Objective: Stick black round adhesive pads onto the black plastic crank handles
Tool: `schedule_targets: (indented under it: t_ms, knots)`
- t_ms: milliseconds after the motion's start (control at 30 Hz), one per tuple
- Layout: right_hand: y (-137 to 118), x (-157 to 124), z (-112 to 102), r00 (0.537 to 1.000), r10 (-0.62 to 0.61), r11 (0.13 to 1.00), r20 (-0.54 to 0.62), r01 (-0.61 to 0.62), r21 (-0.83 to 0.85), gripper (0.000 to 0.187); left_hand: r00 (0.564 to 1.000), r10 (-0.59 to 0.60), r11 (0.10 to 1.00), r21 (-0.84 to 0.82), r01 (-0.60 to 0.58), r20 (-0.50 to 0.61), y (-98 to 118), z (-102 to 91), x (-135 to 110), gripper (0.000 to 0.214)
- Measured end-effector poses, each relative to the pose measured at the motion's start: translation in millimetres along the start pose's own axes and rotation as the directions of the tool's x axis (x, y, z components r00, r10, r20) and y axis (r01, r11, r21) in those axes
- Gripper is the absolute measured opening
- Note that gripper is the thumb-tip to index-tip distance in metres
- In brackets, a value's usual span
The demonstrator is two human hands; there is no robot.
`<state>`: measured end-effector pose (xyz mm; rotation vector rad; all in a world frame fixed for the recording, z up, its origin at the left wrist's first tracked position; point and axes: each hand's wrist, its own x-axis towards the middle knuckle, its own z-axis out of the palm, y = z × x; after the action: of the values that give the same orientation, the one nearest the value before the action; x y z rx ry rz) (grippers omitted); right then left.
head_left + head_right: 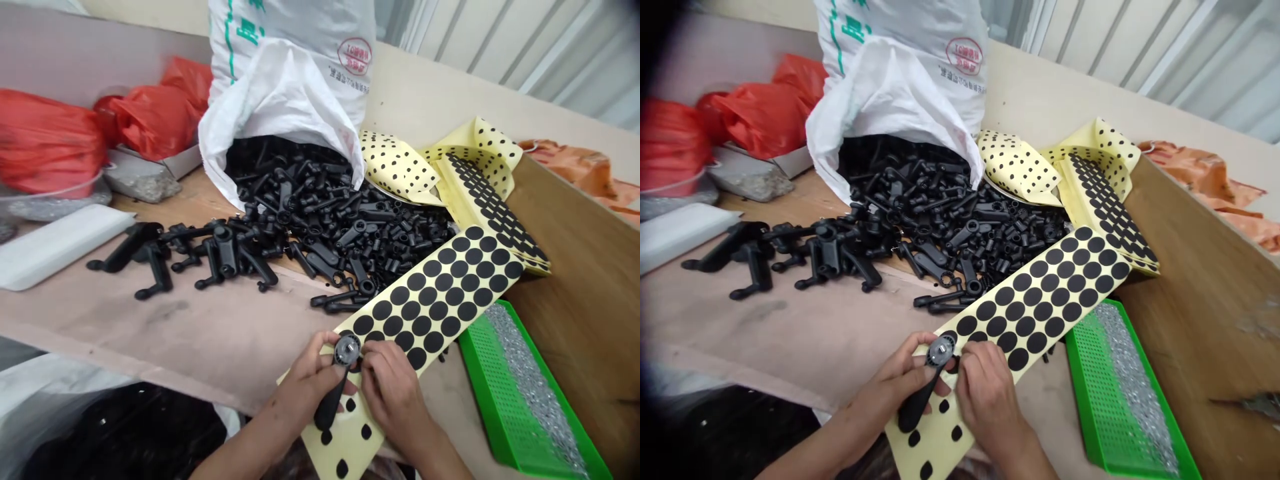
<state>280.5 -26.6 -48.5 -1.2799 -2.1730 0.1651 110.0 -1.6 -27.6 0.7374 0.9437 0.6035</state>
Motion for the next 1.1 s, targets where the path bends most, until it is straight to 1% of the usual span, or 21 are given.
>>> schedule_targets:
  t_ms: [133, 200, 267, 400, 533, 600, 633, 667, 733, 800, 867, 1000, 1100]
  knots:
    - [-0.5, -2.0, 0.6, 0.997, -0.074, 0.996, -0.011, 0.073, -0.047, 0.021, 1.0, 0.012, 1.0, -0.028, -0.012, -0.027, 2.3, 1.9, -3.5, 0.037]
    - [-1.1, -3.0, 2.4, 0.993, -0.114, 0.992, 0.021, 0.114, -0.047, 0.021, 0.999, 0.021, 1.0, -0.017, -0.022, -0.041, 2.3, 3.3, -4.1, 0.035]
    - [-1.8, -2.8, 3.3, 0.991, -0.126, 0.992, 0.053, 0.127, -0.021, 0.02, 0.999, 0.022, 1.0, -0.017, -0.023, -0.046, 1.0, 3.5, -3.1, 0.035]
    - [-2.2, 1.6, -2.3, 0.998, -0.043, 0.998, 0.053, 0.041, 0.038, 0.019, 1.0, 0.013, 0.999, -0.052, -0.014, -0.026, 0.6, -3.8, -2.5, 0.039]
    - [0.0, 5.9, -12.9, 0.992, 0.076, 0.984, 0.098, -0.091, 0.155, 0.017, 0.999, -0.036, 0.999, -0.031, 0.035, -0.032, 10.1, -17.6, -12.8, 0.045]
    - [0.8, 6.1, -15.6, 0.988, 0.131, 0.969, 0.088, -0.146, 0.199, 0.016, 0.999, -0.019, 1.0, -0.014, 0.018, -0.048, 14.8, -23.0, -18.1, 0.049]
    - [0.7, 5.6, -15.7, 0.988, 0.137, 0.967, 0.074, -0.149, 0.204, 0.015, 0.998, -0.001, 1.0, -0.013, 0.0, -0.058, 15.9, -24.8, -19.5, 0.049]
    - [0.3, 4.9, -15.0, 0.991, 0.122, 0.971, 0.059, -0.132, 0.198, 0.015, 0.998, 0.009, 1.0, -0.008, -0.01, -0.065, 16.2, -26.0, -20.0, 0.05]
    - [-1.3, 3.0, -11.7, 0.998, 0.046, 0.988, 0.042, -0.052, 0.149, 0.017, 0.998, -0.005, 1.0, 0.019, 0.006, -0.065, 14.5, -26.7, -18.4, 0.049]
    - [-2.9, 1.2, -7.2, 0.997, -0.046, 0.996, 0.056, 0.042, 0.073, 0.019, 0.998, -0.017, 0.998, 0.053, 0.02, -0.061, 12.0, -26.1, -15.4, 0.048]
    - [-3.4, 0.0, -3.1, 0.993, -0.097, 0.995, 0.066, 0.097, -0.002, 0.021, 0.998, -0.013, 0.997, 0.076, 0.018, -0.069, 10.5, -25.5, -13.0, 0.048]
    - [-1.8, -0.9, 0.2, 0.993, -0.108, 0.986, 0.038, 0.112, -0.126, 0.023, 0.995, -0.058, 0.992, 0.103, 0.067, -0.085, 11.2, -25.9, -13.1, 0.047]
    - [-0.4, -1.9, 0.2, 0.993, -0.12, 0.977, 0.005, 0.119, -0.176, 0.022, 0.998, -0.011, 0.998, 0.066, 0.016, -0.067, 11.3, -25.4, -15.0, 0.045]
